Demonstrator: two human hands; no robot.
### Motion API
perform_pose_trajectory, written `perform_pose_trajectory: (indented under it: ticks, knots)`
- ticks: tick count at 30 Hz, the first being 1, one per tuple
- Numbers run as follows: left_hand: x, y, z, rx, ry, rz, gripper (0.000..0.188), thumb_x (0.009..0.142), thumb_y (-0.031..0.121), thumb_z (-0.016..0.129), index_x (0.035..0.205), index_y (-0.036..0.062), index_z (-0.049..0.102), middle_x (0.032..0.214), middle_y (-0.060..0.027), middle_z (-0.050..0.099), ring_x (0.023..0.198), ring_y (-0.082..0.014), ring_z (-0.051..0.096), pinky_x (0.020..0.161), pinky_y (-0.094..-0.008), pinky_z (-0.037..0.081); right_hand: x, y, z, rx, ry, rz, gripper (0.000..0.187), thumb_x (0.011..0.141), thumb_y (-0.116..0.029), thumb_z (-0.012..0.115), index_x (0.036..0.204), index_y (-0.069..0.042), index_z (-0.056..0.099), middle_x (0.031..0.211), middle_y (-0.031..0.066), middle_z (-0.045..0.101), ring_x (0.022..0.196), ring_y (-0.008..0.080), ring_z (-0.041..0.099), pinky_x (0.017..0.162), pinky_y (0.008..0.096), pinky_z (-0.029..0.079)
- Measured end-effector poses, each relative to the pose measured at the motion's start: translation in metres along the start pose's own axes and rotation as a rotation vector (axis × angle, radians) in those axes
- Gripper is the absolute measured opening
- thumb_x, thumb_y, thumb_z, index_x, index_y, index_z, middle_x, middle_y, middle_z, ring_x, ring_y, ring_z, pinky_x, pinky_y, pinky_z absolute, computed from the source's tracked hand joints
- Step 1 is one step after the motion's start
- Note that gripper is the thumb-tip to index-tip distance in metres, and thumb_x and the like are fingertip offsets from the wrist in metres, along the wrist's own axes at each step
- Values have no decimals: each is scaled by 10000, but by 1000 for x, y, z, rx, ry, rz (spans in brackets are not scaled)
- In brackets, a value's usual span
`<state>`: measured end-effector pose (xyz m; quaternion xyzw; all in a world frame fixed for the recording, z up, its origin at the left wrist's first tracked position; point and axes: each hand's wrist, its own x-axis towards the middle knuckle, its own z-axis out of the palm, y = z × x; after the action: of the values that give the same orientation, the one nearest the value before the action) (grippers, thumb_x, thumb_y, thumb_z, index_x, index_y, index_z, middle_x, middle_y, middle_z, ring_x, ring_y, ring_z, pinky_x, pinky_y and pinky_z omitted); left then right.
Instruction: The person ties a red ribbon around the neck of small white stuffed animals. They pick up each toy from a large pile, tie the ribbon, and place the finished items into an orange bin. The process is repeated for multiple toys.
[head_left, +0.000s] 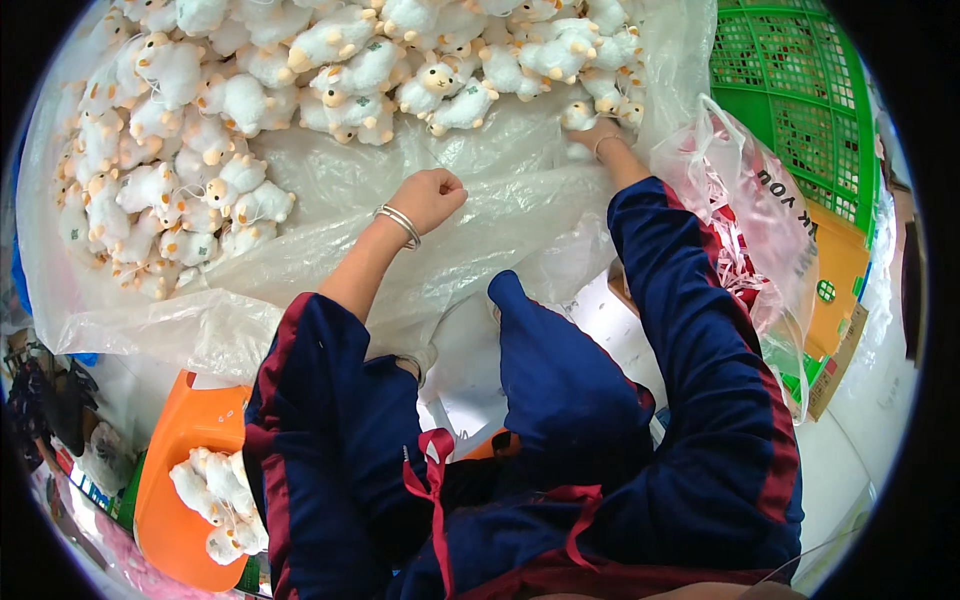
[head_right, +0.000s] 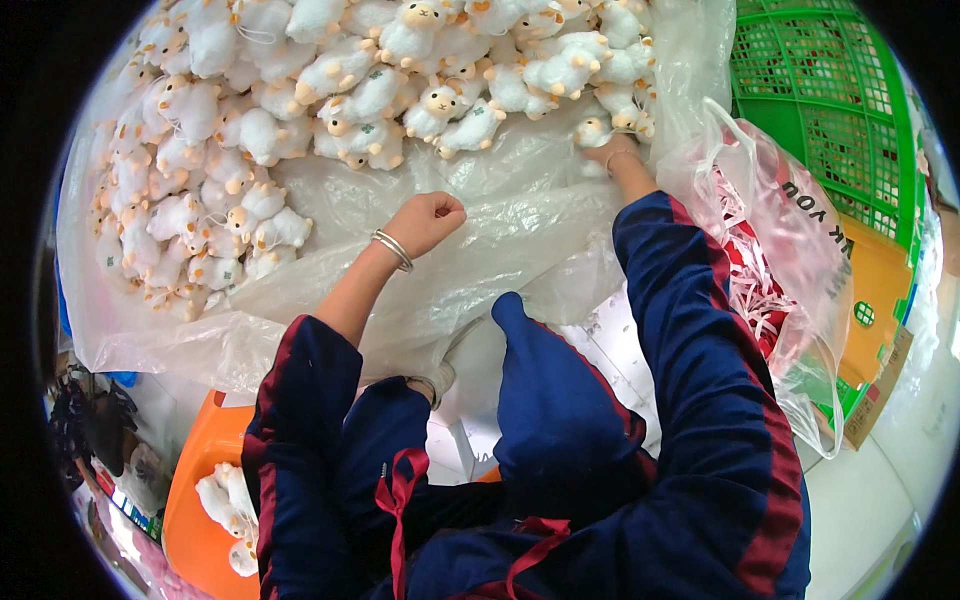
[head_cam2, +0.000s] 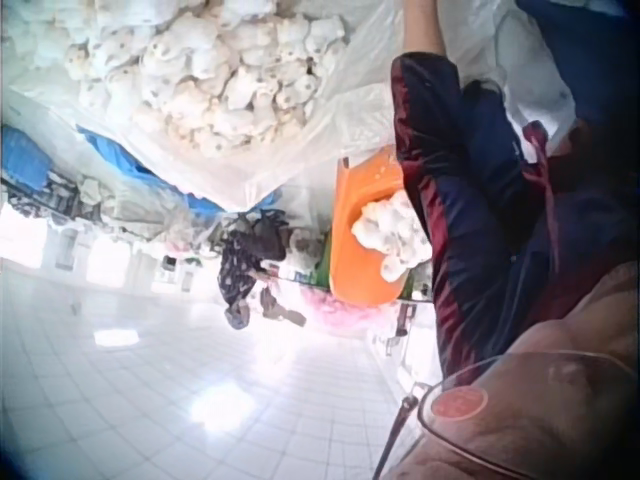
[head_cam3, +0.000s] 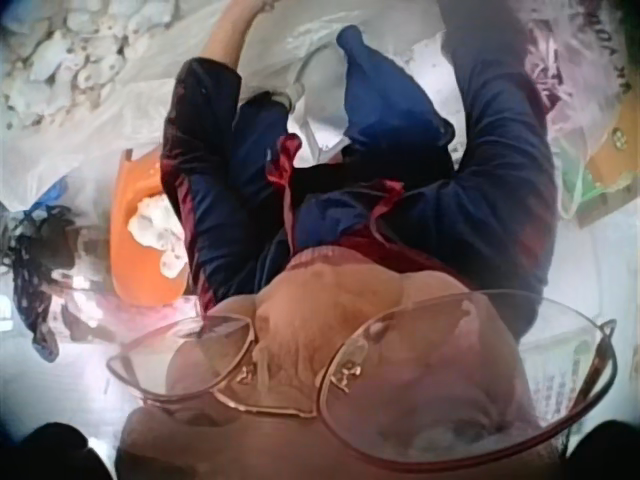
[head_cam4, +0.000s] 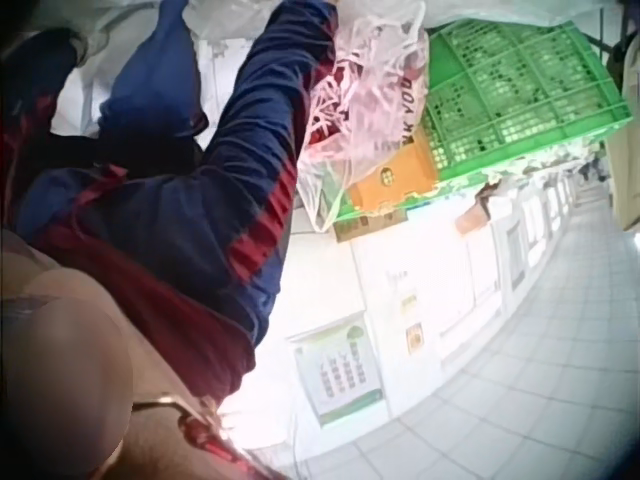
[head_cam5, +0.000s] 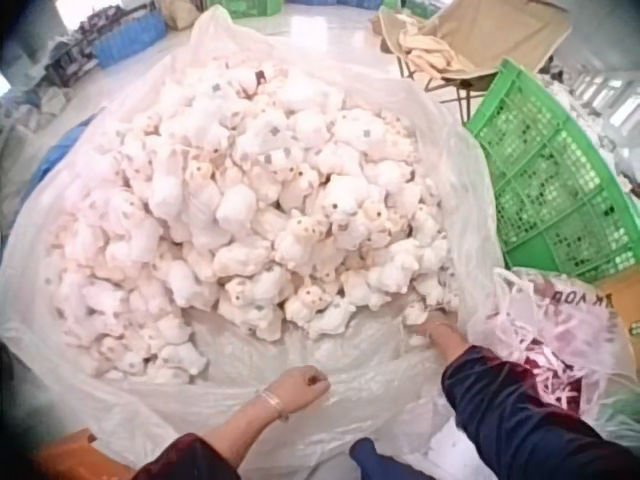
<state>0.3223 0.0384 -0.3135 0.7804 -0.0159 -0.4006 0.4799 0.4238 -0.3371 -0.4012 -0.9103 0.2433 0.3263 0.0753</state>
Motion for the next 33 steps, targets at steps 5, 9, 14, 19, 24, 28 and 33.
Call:
perform_pose_trajectory:
  ticks: [5, 9, 14, 19, 24, 28, 33]
  knots:
    - [34, -27, 46, -200, 351, -11, 468, 876, 357, 696, 1142, -23, 638, 1049, -98, 697, 872, -176, 648, 792, -309, 520, -52, -18, 62, -1, -245, -489, 655, 789, -507, 688, 1122, 55, 652, 1073, 265, 685, 981, 376, 670, 865, 425, 513]
    - [31, -28, 51, -600, 84, 99, 487, 848, 375, 742, 1140, -2, 639, 1049, -92, 677, 920, -157, 651, 760, -320, 530, -178, -111, 66, 248, -434, -731, 559, 786, -474, 698, 1079, 3, 700, 1054, 231, 704, 1016, 352, 673, 897, 397, 516]
    - [0, -49, 3, -688, 204, -206, 427, 814, 329, 779, 1082, 15, 671, 973, -65, 696, 831, -147, 663, 715, -293, 529, -160, -126, 18, 238, -677, -796, 390, 786, -384, 721, 1037, -85, 730, 1001, 96, 733, 925, 250, 691, 837, 367, 536]
    - [-2, -67, -11, -711, 380, -251, 441, 786, 328, 810, 1062, 9, 680, 969, -78, 704, 837, -147, 661, 715, -305, 531, 12, -17, -50, 171, 663, -239, 627, 740, -416, 787, 1229, -50, 648, 1188, 163, 676, 1106, 280, 643, 925, 399, 509]
    - [-5, -73, -15, -604, 428, -218, 519, 776, 332, 820, 1118, -13, 640, 1013, -106, 693, 862, -168, 661, 746, -314, 532, 26, -16, -36, 58, 272, 104, 945, 765, -540, 744, 1506, -110, 346, 1507, 164, 412, 1333, 323, 461, 1024, 479, 444]
    - [6, -61, -4, -331, 363, 28, 655, 736, 398, 823, 1189, -28, 617, 1184, -192, 632, 1101, -261, 603, 907, -358, 506, 99, 37, -4, -32, 290, 76, 889, 823, -650, 608, 1520, -171, 337, 1550, 81, 383, 1387, 324, 402, 1092, 491, 377]
    - [31, -49, 18, 286, 211, 172, 861, 701, 558, 754, 1280, -55, 582, 1355, -316, 501, 1419, -429, 268, 1139, -449, 306, 113, 19, 6, 208, 354, -85, 748, 879, -609, 516, 1471, -166, 404, 1512, 64, 433, 1351, 263, 449, 1091, 435, 376]
